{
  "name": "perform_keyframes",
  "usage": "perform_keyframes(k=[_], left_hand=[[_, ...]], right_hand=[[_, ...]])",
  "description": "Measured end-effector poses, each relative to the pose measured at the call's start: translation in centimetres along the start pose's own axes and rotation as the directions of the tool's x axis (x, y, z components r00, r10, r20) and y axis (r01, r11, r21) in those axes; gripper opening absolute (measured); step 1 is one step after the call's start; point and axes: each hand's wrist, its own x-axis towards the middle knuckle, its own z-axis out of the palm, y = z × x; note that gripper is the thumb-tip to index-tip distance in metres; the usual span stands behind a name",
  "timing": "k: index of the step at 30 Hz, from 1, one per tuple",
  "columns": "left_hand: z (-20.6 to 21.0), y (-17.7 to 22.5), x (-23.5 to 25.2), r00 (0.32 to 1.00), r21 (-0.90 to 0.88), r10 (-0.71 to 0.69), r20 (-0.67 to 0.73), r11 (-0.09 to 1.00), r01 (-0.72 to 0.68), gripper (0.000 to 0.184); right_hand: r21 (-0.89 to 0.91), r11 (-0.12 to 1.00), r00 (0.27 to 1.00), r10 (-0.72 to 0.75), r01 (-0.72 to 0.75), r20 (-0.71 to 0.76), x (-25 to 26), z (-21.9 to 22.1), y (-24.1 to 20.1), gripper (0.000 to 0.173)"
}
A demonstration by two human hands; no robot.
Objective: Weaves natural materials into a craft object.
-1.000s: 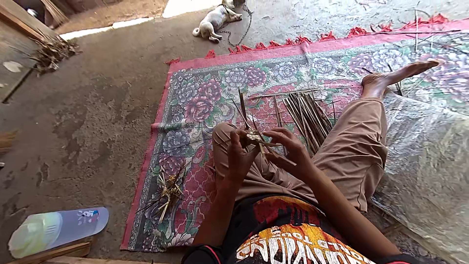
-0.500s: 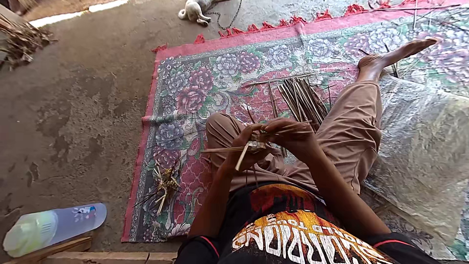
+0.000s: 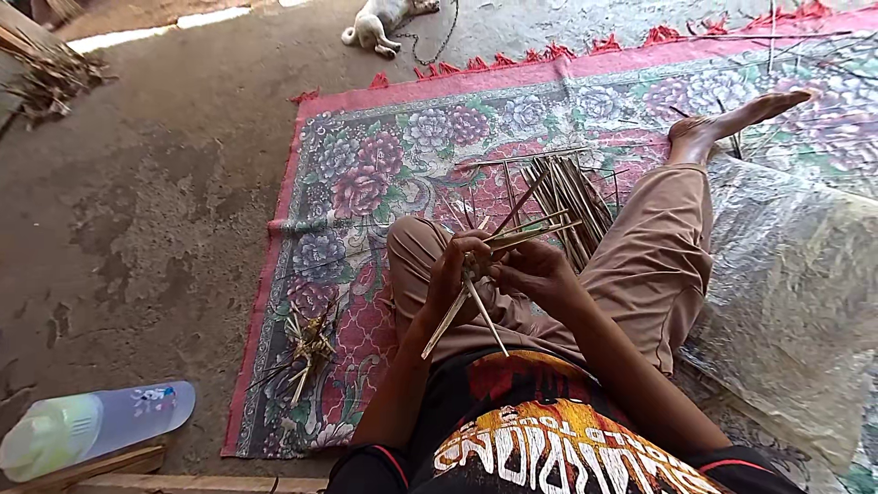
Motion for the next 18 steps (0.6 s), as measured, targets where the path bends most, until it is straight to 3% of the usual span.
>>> perform_keyframes(k=[5,12,18], left_hand=[[0.9,-0.7,-0.3,0.998,0.079,-0.008,-0.067,0.997,0.013,0.051],[1.4,-2.0,-0.8,0.994,0.441,0.041,-0.099,0.898,0.007,0.020],[1.3,-3.0,-1.4,0.995,0.485,0.095,-0.009,0.871,-0.079,0.017]], right_hand=[[-0.014,0.996,0.995,0.085,-0.086,-0.049,0.1,0.2,-0.1,0.018],[-0.041,0.966,0.962,0.251,-0.257,-0.107,0.7,0.8,0.8,0.013],[0.105,0.846,0.851,0.526,-0.523,0.000,0.9,0.6,0.8,0.013]])
